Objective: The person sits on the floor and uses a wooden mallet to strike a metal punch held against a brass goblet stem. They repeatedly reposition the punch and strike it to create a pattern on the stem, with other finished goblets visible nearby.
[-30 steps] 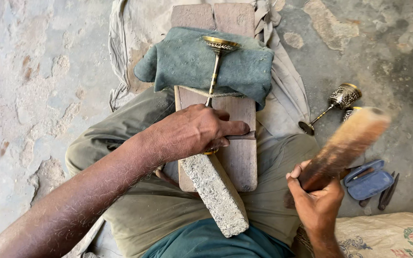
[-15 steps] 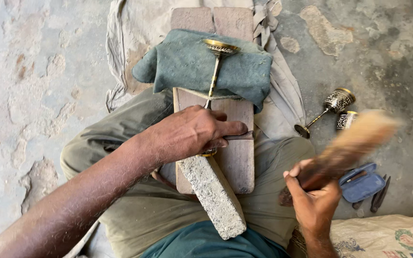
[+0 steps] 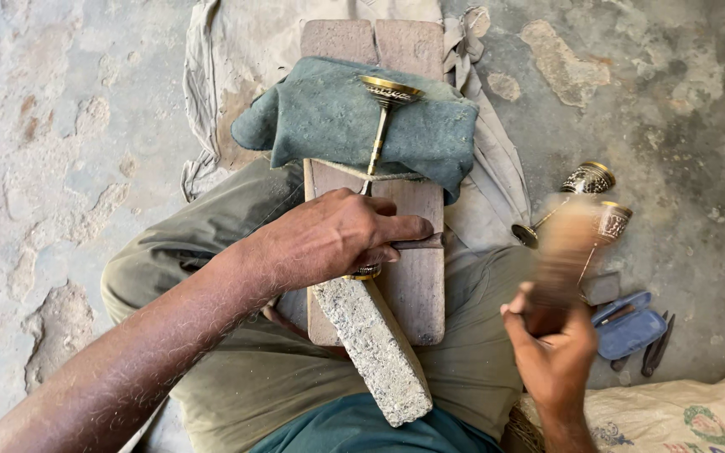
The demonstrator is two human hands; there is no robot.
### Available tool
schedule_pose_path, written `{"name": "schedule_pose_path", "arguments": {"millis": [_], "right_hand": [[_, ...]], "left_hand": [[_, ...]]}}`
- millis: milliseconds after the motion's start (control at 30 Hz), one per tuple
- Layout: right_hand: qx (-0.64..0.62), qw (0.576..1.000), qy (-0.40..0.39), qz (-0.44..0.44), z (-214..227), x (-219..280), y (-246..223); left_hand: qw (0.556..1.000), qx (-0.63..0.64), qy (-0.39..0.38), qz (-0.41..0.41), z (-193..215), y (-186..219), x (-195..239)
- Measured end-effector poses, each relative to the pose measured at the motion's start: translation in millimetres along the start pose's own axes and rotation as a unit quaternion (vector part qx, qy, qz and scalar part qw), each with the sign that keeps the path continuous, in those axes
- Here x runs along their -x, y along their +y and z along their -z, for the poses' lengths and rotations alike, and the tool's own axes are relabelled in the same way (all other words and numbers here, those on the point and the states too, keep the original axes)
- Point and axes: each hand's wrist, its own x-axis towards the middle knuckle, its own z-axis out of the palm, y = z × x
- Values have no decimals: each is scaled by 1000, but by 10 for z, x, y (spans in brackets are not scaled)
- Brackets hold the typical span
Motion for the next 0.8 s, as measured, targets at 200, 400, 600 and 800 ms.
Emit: {"name": "schedule_pose_path", "arguments": {"millis": [200, 400, 600, 800], "right_hand": [[377, 919, -49, 101, 43, -24, -60], [68, 992, -84, 68, 29, -38, -123], [43, 997, 15, 68, -84, -45, -304], [-10, 999, -7, 40, -47, -39, -398]], "left_hand": [[1000, -16, 6, 0, 12, 15, 27], [1000, 1, 24, -4, -23, -18, 70], [993, -13, 90, -72, -36, -69, 101], [999, 12, 28, -24, -29, -110, 97]]}}
